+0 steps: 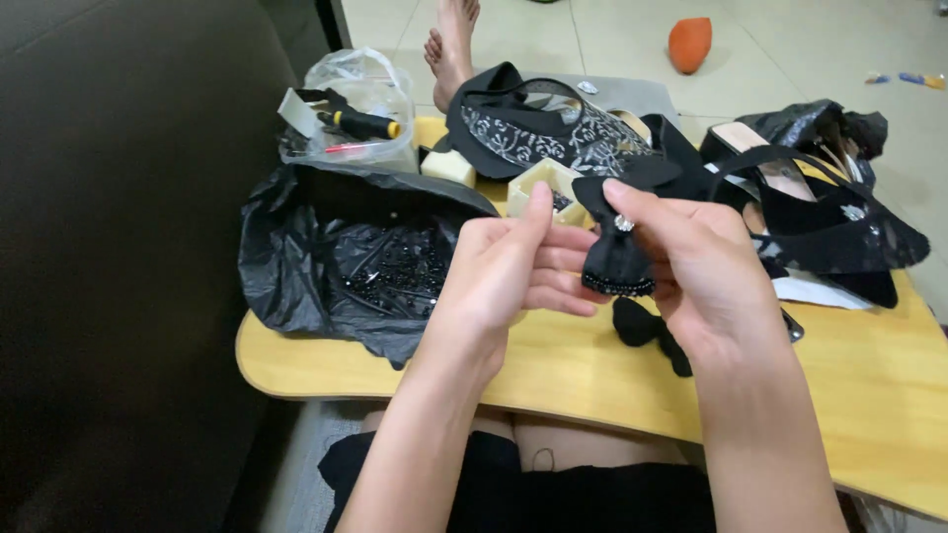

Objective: A person is sewing small black beads onto a black fabric bow as part of a shoe decoration or repair task.

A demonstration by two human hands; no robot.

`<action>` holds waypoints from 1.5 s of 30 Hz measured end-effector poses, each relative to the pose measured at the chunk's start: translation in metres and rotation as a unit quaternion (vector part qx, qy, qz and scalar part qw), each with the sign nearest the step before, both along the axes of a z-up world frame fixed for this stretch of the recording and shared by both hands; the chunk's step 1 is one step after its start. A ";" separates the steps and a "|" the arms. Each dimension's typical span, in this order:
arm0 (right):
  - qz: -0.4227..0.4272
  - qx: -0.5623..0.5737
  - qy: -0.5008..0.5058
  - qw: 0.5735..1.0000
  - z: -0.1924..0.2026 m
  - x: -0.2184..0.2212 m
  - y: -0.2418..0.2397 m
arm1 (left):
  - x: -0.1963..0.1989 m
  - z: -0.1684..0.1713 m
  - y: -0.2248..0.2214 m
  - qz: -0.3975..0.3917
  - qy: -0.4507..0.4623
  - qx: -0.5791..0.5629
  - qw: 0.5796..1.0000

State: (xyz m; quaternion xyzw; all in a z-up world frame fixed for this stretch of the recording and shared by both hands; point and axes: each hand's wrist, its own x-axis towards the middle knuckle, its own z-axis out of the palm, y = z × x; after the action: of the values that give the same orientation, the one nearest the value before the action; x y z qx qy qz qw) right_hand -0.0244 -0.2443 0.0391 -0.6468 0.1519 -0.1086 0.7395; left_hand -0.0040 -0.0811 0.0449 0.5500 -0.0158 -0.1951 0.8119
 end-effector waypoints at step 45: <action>0.059 -0.017 0.002 0.998 -0.011 0.017 0.001 | 0.020 -0.058 0.031 0.327 -0.678 0.275 0.599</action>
State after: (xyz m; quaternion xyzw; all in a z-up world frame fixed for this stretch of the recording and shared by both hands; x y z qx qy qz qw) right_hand -0.0072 -0.2437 0.0278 -0.6672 0.1132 -0.0663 0.7332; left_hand 0.0165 -0.0502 -0.0130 0.6901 -0.3264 0.5167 0.3877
